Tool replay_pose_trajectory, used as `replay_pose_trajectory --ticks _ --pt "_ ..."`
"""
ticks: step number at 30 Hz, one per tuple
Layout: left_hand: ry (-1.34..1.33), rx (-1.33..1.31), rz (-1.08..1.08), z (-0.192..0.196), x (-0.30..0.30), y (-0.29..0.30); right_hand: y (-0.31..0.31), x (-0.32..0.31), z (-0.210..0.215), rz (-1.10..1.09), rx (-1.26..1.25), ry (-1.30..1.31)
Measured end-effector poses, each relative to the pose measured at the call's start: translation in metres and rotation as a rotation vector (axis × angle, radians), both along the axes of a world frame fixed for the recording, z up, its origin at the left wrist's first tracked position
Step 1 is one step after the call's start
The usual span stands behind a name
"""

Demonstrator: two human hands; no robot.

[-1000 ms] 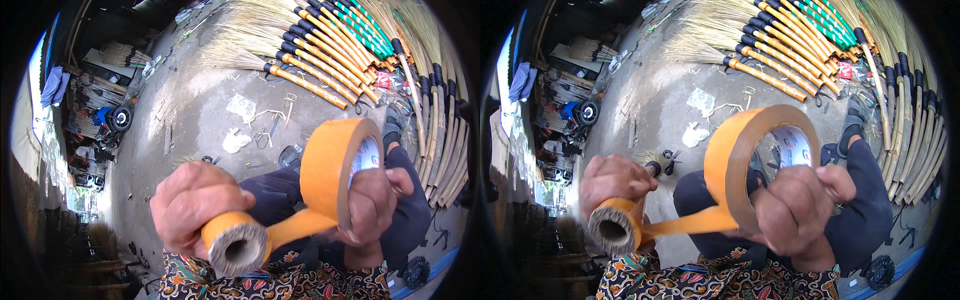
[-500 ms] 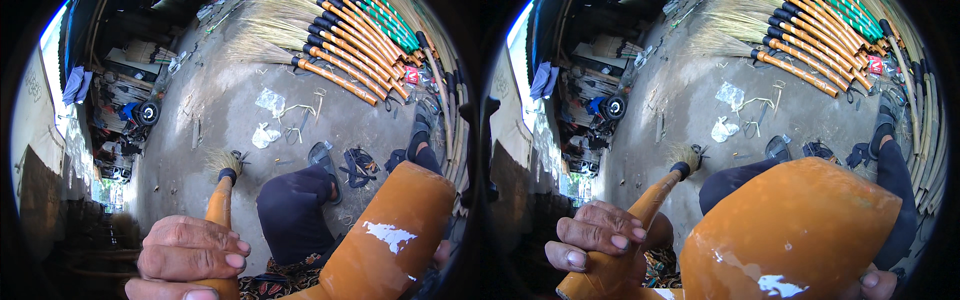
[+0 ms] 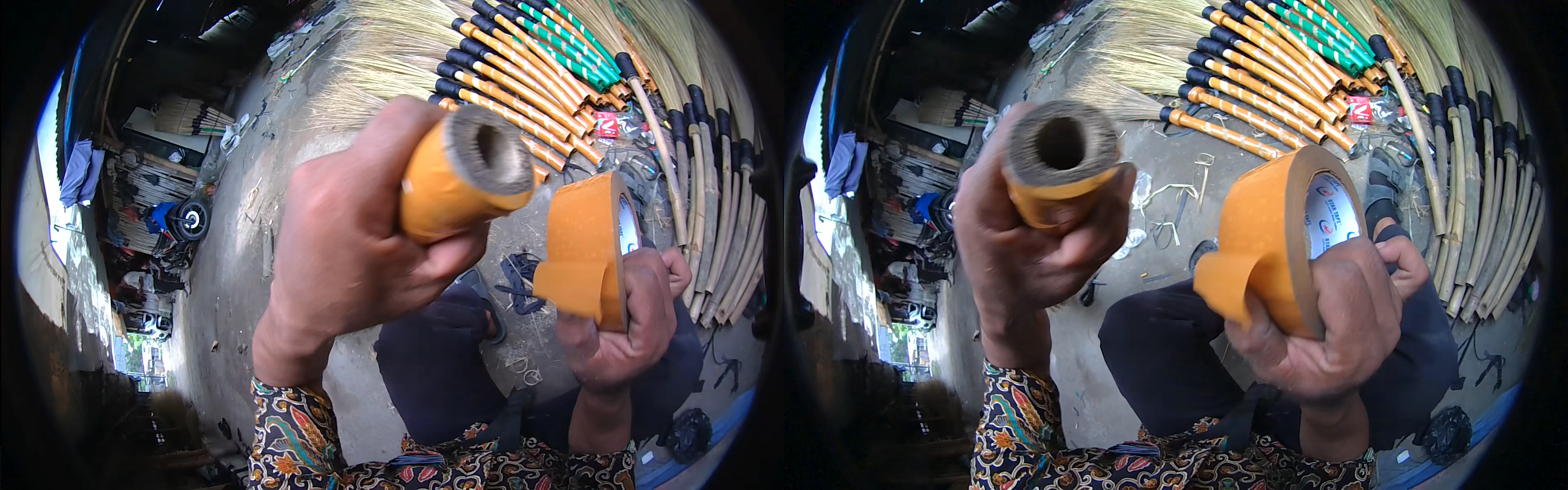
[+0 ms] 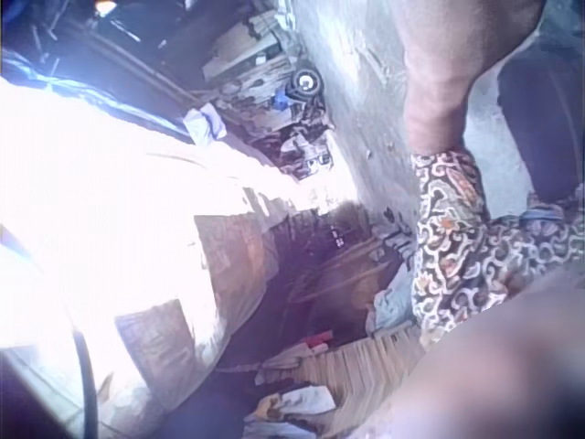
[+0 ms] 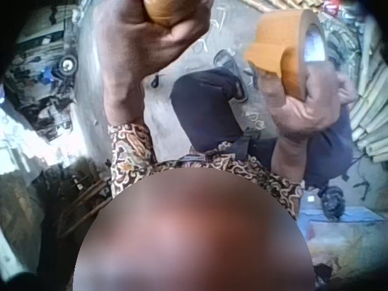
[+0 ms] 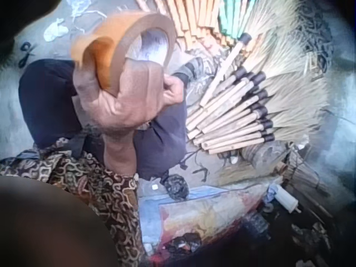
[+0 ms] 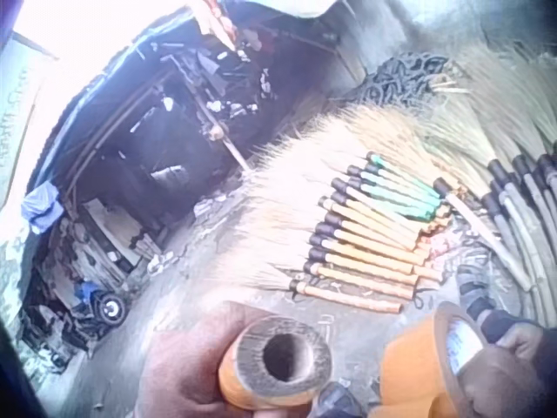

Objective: The person sits on the floor and wraps orange tape around the handles of several brooms. They pick up each broom, apply tape along the handle, and place the finished broom aside. A second person briefly enters the frame near the end.

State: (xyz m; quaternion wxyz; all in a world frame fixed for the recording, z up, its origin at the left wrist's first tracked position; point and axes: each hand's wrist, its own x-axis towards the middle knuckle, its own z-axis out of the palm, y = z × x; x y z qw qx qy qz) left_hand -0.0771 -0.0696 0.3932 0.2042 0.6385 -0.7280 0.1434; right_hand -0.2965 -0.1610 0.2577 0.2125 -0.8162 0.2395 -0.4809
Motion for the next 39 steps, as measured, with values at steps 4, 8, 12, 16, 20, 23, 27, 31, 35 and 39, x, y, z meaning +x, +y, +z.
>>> replay_pose_trajectory --ticks 4,8,12,16,20,23,27,31,35,39 --pt "0.091 0.236 -0.108 -0.030 -0.021 -0.056 -0.032 -0.014 -0.011 -0.273 0.181 -0.005" --pt "-0.024 0.318 -0.320 -0.080 -0.036 -0.108 -0.051 -0.066 -0.023 -0.464 0.450 0.040" --pt "-0.184 0.428 -0.330 -0.160 0.003 -0.185 -0.063 -0.103 -0.053 -0.617 0.554 0.120" --pt "-0.279 0.650 -0.156 -0.262 0.065 -0.254 -0.066 -0.109 -0.077 -0.642 0.671 0.115" --pt "-0.225 0.628 0.258 -0.352 0.107 -0.272 -0.069 -0.111 -0.079 -0.551 0.706 0.187" --pt "0.067 0.874 0.485 -0.400 0.115 -0.277 -0.075 -0.111 -0.077 -0.553 0.733 0.105" --pt "0.348 0.946 0.554 -0.438 0.096 -0.290 -0.077 -0.109 -0.075 -0.548 0.834 0.014" --pt "0.703 0.767 0.351 -0.462 0.035 -0.320 -0.076 -0.108 -0.069 -0.554 0.771 0.044" --pt "1.399 0.732 0.246 -0.474 -0.059 -0.359 -0.076 -0.115 -0.066 -0.569 0.787 0.120" --pt "1.948 0.894 0.116 -0.485 -0.149 -0.384 -0.081 -0.123 -0.071 -0.602 0.770 0.096"
